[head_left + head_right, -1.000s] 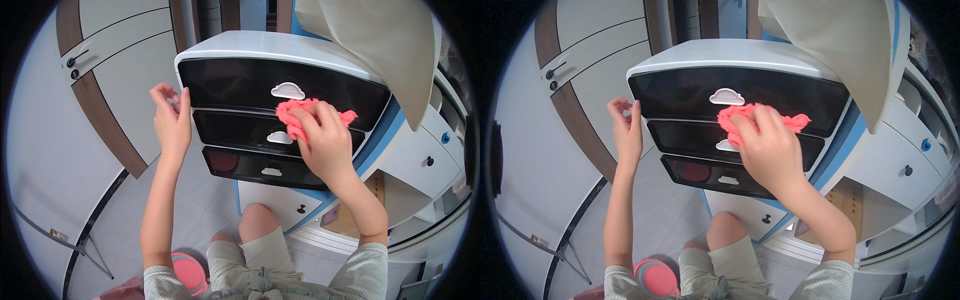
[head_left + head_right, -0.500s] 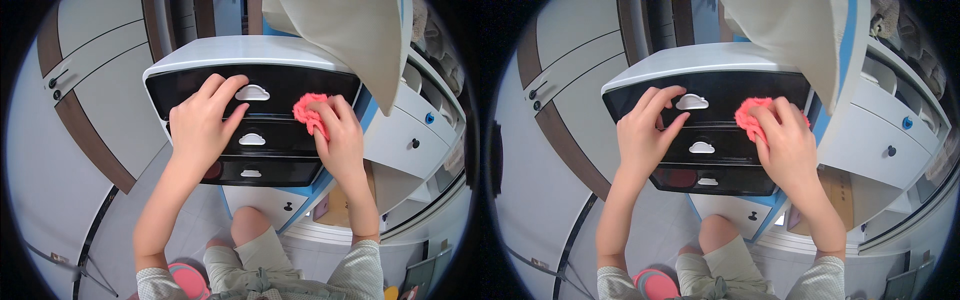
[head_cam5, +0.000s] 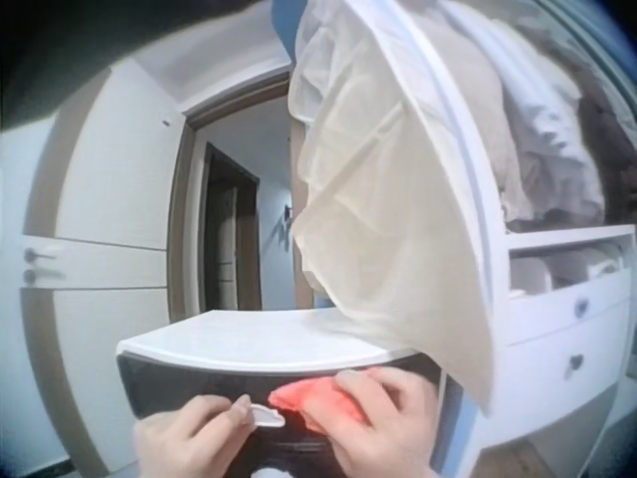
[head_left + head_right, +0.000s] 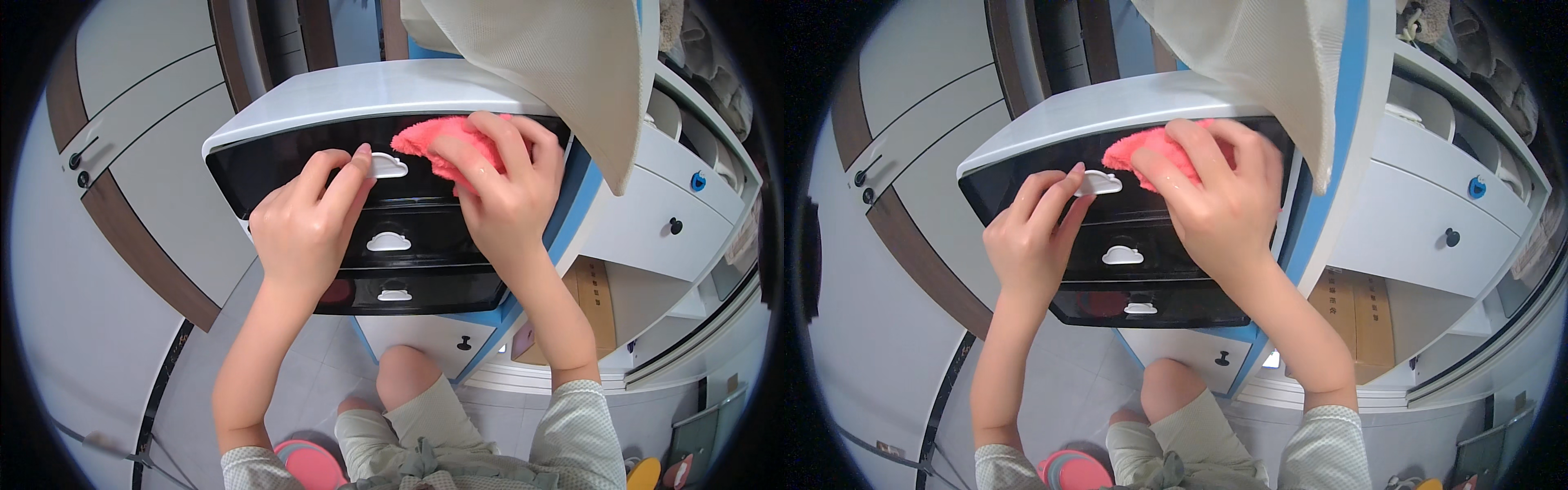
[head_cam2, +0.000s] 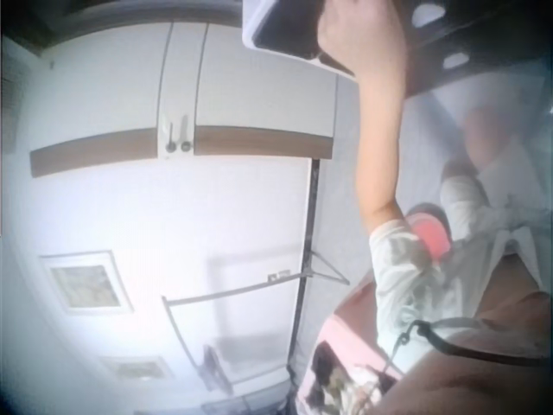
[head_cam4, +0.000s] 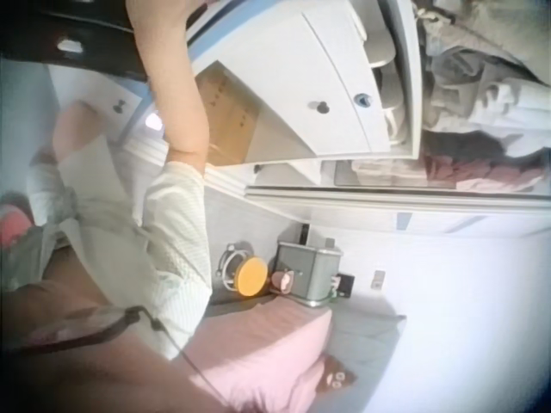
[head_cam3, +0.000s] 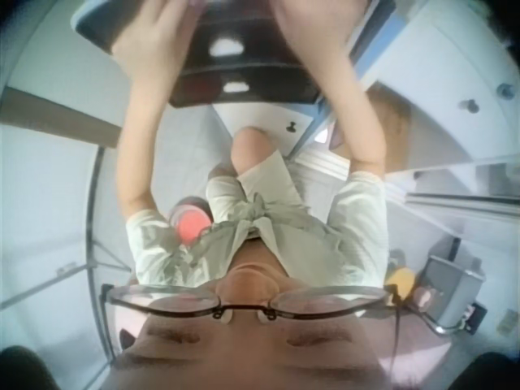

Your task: The person wipes the inside and outside of a white cabinet door and then cleans the front of a white and blue drawer unit with a pink cloth. They continue by wiping the top and side surfaces of the furniture.

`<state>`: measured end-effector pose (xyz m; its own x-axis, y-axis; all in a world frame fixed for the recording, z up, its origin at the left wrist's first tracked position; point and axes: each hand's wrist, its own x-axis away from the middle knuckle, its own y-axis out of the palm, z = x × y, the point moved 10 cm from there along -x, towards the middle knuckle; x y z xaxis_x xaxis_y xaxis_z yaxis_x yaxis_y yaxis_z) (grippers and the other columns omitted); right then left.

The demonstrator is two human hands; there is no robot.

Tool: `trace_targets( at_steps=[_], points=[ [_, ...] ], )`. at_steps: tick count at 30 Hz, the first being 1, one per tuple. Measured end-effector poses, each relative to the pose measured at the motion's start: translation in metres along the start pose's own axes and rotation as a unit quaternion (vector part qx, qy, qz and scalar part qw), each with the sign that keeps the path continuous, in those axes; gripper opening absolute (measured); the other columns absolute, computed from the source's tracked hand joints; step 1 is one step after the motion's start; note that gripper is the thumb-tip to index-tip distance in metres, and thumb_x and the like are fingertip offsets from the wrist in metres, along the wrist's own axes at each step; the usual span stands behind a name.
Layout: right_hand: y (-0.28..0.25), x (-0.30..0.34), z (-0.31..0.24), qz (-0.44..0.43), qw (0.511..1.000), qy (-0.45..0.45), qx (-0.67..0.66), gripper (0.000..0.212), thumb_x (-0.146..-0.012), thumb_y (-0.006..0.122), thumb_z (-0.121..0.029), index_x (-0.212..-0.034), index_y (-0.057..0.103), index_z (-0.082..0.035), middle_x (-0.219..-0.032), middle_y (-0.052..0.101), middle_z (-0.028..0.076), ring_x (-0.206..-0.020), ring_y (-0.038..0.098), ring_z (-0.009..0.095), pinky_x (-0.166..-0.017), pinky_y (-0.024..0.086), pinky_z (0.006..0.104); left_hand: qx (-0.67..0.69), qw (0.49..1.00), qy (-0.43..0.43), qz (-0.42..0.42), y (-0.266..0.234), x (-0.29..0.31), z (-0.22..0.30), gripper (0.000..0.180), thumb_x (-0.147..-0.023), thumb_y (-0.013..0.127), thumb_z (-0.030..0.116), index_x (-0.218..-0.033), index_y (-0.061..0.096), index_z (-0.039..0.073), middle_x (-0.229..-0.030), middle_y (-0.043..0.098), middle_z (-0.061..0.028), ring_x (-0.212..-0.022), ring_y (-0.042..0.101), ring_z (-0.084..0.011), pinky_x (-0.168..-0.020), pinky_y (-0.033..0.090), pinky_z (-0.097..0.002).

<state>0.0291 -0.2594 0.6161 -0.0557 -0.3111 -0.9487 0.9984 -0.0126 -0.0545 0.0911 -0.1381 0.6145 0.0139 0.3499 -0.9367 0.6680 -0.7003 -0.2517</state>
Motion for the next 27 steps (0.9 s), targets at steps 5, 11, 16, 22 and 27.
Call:
trace_targets(
  at_steps=[5,11,16,22,27],
  points=[
    [0.005,0.008,-0.004,-0.050,0.996,0.056,-0.049,0.043,-0.065,0.069,-0.017,-0.107,0.065,-0.019,-0.112,0.055,0.004,-0.102,0.047,0.025,-0.086,0.035,0.0417,-0.001,1.000,0.002,-0.011,0.000,-0.001,0.001,0.024,-0.068,0.076,0.010,-0.090,0.067,0.011,-0.082,0.062,0.0013,-0.052,0.056,-0.0131,-0.045,0.041,-0.0236],
    [0.006,0.010,-0.004,-0.020,1.000,0.005,-0.012,0.041,-0.065,0.069,-0.015,-0.105,0.066,-0.020,-0.108,0.057,0.003,-0.099,0.050,0.024,-0.079,0.044,0.0355,0.011,1.000,0.002,0.003,0.001,0.001,0.000,0.024,-0.068,0.076,0.008,-0.091,0.067,0.010,-0.082,0.062,0.0003,-0.052,0.055,-0.0124,-0.045,0.042,-0.0232],
    [0.004,0.023,-0.006,-0.069,0.997,0.007,-0.017,0.029,-0.063,0.067,-0.011,-0.091,0.067,-0.019,-0.099,0.060,0.001,-0.087,0.057,0.019,-0.067,0.051,0.0273,0.020,1.000,-0.003,0.023,0.001,0.000,0.001,0.018,-0.071,0.073,0.011,-0.087,0.066,0.010,-0.079,0.060,0.0012,-0.048,0.052,-0.0124,-0.043,0.039,-0.0239],
    [-0.001,0.021,-0.003,-0.105,0.994,0.002,-0.033,0.020,-0.063,0.065,-0.008,-0.082,0.063,-0.014,-0.095,0.058,0.000,-0.084,0.057,0.017,-0.059,0.052,0.0235,0.021,1.000,-0.014,0.018,0.000,-0.002,0.003,0.014,-0.073,0.072,0.013,-0.084,0.064,0.009,-0.077,0.058,0.0013,-0.046,0.050,-0.0133,-0.042,0.037,-0.0248],
    [-0.014,0.005,0.016,-0.027,0.999,-0.022,0.021,0.033,-0.062,0.067,-0.009,-0.095,0.067,-0.014,-0.097,0.058,0.003,-0.089,0.057,0.019,-0.064,0.053,0.0257,0.019,1.000,-0.019,0.011,0.001,-0.001,0.004,0.014,-0.073,0.072,0.013,-0.084,0.063,0.009,-0.078,0.057,0.0014,-0.046,0.050,-0.0133,-0.042,0.037,-0.0248]
  ],
)
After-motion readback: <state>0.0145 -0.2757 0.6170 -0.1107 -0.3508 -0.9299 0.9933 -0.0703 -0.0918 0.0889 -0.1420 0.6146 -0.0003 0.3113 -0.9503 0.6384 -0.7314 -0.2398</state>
